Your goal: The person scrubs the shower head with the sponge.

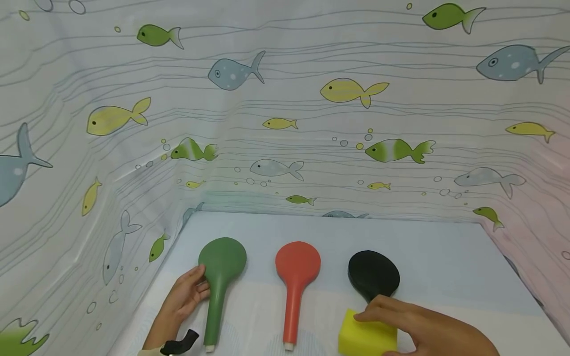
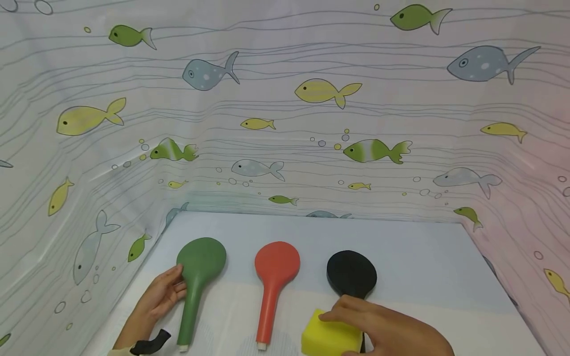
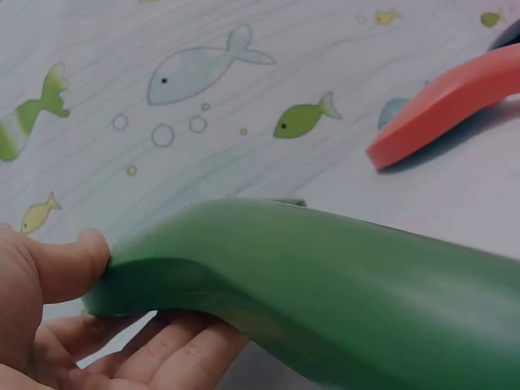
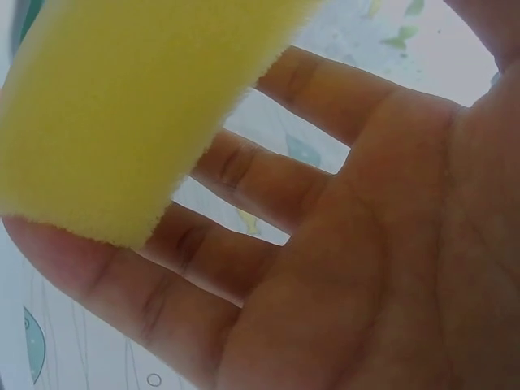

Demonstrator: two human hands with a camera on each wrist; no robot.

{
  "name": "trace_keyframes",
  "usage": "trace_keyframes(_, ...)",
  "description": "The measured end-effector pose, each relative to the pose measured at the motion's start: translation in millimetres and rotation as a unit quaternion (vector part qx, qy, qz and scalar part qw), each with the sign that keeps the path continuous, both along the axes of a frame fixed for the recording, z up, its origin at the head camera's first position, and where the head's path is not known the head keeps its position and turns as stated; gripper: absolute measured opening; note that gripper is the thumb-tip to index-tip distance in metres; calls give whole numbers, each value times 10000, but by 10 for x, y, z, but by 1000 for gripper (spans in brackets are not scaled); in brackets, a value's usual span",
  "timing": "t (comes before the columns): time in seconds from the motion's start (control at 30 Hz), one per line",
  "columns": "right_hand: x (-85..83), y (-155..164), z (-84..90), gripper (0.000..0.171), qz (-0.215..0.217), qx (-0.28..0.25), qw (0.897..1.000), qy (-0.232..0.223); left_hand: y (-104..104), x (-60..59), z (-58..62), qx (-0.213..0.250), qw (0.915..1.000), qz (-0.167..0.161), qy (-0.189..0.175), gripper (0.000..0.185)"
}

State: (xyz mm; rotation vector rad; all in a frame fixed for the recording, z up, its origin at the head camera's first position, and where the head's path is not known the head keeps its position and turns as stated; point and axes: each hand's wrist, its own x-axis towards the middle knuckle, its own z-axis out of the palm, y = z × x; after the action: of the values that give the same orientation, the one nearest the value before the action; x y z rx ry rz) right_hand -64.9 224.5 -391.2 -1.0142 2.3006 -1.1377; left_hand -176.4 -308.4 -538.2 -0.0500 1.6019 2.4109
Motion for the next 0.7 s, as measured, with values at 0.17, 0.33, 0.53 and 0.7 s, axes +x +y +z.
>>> trace_keyframes(0.17, -31, 16, -23, 45, 161, 35, 9994, 314, -21, -21, -37, -109, 9997, -67, -192, 23)
trace_keyframes(0.33, -44, 32, -31, 51, 222, 128, 9965, 790, -45, -46, -82, -372, 9985, 56, -400, 19)
trace_keyframes(0.53, -60, 42, -36, 58, 283, 88, 9970, 713, -47, -126, -95, -871, 9913, 629, -759, 17)
trace_keyframes(0.7, -63, 52, -46, 60, 331, 67, 9960, 831, -56, -199, -51, -1502, 9822, 763, -832, 40)
